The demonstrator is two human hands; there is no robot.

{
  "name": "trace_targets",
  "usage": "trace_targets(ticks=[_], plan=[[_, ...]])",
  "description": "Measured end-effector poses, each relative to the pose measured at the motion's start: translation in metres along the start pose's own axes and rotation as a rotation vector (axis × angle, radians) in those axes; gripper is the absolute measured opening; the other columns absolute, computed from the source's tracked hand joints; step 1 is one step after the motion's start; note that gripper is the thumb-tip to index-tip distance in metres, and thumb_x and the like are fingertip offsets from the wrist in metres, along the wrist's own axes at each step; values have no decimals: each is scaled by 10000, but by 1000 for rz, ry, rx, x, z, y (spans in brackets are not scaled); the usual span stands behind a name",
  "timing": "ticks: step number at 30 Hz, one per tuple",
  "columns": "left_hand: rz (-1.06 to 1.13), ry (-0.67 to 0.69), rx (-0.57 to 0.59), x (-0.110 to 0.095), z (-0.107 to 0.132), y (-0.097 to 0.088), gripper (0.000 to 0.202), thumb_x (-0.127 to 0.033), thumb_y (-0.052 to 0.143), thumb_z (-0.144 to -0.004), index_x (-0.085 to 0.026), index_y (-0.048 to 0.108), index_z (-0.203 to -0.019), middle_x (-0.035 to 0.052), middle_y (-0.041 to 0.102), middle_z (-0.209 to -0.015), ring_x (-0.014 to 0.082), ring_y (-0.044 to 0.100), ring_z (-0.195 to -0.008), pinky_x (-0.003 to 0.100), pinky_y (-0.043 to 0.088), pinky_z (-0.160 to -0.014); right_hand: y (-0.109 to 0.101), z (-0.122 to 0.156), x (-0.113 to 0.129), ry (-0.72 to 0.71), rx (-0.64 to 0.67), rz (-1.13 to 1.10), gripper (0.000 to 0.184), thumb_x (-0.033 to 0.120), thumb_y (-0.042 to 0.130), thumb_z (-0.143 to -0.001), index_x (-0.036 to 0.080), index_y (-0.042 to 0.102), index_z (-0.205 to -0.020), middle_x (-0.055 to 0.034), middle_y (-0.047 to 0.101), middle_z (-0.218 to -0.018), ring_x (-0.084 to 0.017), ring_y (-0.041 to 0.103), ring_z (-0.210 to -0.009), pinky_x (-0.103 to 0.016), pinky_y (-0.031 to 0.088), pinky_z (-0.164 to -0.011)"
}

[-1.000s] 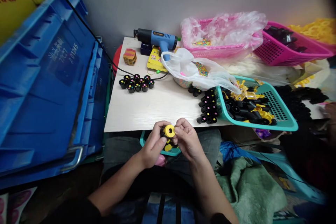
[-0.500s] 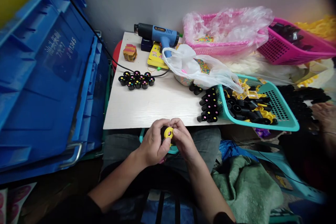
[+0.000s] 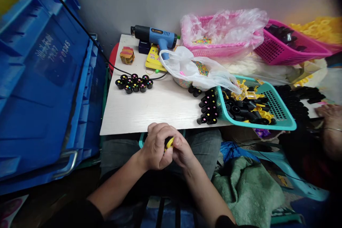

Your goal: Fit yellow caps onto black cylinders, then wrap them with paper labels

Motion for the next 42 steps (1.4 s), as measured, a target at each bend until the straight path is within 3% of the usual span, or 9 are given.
trace_targets(ticks=[9,15,19,23,26,33,38,40,42], plan=[[127,-7,-4,11,-1,7,380,-232,423,-828,-227,410,-1208,59,612,-928,237,578,-877,433,390,-822,2,-6,-4,-159,-97,-248,431,532,775,-610,195,643,-845,-56,595,-907,-208,535,-880,-299,456,-780],[486,-27,89,13,-5,4,541,-244,396,-923,-300,164,-1409,68,587,-1014,230,548,-982,480,419,-877,-18,-1,1,-28,186,-441,693,685,676,-646,153,646,-1089,-79,594,-968,-184,544,-860,-286,451,-779],[409,44,182,10,-8,-4,631,-289,464,-911,-307,139,-1453,94,603,-1121,257,530,-1066,501,403,-908,-30,4,-1,-26,313,-413,814,674,747,-553,160,611,-1170,-96,592,-1070,-204,563,-910,-311,444,-804],[452,68,159,3,-10,-7,622,-348,456,-929,-297,144,-1464,96,626,-1145,253,534,-1067,504,408,-924,-31,5,-3,-13,411,-417,792,706,703,-588,153,608,-1147,-88,612,-1003,-185,580,-869,-302,444,-798],[454,50,147,-2,-10,-4,628,-336,460,-936,-317,125,-1467,86,632,-1133,243,546,-1050,491,441,-903,-30,5,-1,-86,419,-359,891,666,799,-451,174,575,-1159,-91,586,-1076,-191,564,-896,-297,446,-795],[218,158,258,-1,-10,1,504,-374,558,-894,-261,418,-1364,102,641,-1089,252,547,-1080,424,481,-894,-34,15,13,-437,75,161,511,561,775,-614,180,613,-913,0,535,-779,-144,486,-713,-250,427,-639],[195,158,196,-10,-9,7,405,-276,489,-872,-240,448,-1273,74,618,-977,242,578,-963,459,459,-886,-47,26,27,-503,121,454,597,700,572,-741,167,671,-990,-61,642,-871,-212,586,-800,-333,461,-751],[241,99,200,-11,0,14,286,-204,460,-842,-235,529,-1118,62,590,-884,225,570,-856,422,484,-786,-68,36,38,-500,-49,569,525,633,534,-819,178,683,-1034,-83,687,-914,-228,626,-841,-345,466,-778],[257,17,276,-4,13,28,155,-167,451,-809,-227,570,-889,49,564,-771,216,547,-765,381,480,-687,-102,48,59,-518,-375,661,405,528,521,-877,189,693,-1017,-81,707,-911,-222,645,-846,-338,468,-784]])
Point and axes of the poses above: each hand's wrist, its own z-axis away from the middle knuckle, its own y-axis out of the palm, x = y × z, the point moved 1 cm from there along -z, towards the middle knuckle
